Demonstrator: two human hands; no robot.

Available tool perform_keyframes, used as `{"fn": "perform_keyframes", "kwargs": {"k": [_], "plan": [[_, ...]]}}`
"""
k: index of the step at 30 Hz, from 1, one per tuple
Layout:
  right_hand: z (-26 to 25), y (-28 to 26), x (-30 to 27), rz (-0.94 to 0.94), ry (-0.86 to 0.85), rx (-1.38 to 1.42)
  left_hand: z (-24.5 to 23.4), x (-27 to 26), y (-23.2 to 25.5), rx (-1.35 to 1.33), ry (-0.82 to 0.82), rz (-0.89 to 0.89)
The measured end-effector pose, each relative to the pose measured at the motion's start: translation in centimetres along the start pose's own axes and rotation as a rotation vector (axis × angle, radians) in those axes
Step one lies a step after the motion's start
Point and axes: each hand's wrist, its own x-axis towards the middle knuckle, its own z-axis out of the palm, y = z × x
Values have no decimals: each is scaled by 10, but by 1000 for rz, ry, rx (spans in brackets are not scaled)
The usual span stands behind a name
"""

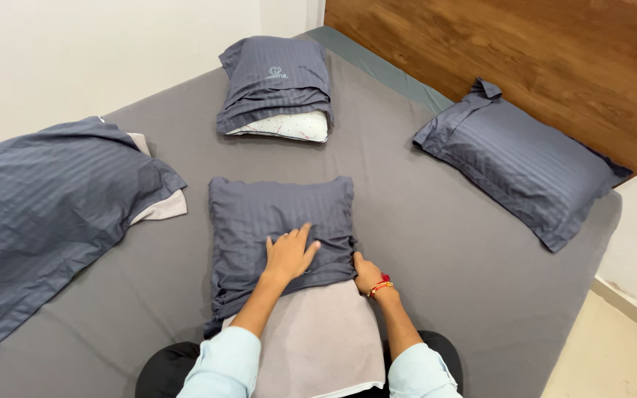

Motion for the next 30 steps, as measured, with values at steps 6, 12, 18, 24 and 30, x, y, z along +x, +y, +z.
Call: {"fn": "perform_keyframes", "kwargs": {"k": [6,12,18,24,30], "plan": [[7,6,-3,-44,-29,180,-13,74,6,169,181,-30],[-18,-21,-16,88,-182,203,27,180,-40,205,168,36],[-20,-23,-14,49,-196,121,61,189,-53,334,81,-109],[-25,-22,-13,5,-229,170,66,228,-71,499,335,52],[-48,-23,-32,-51,-176,186,-16,266,-104,496,653,-28]]}}
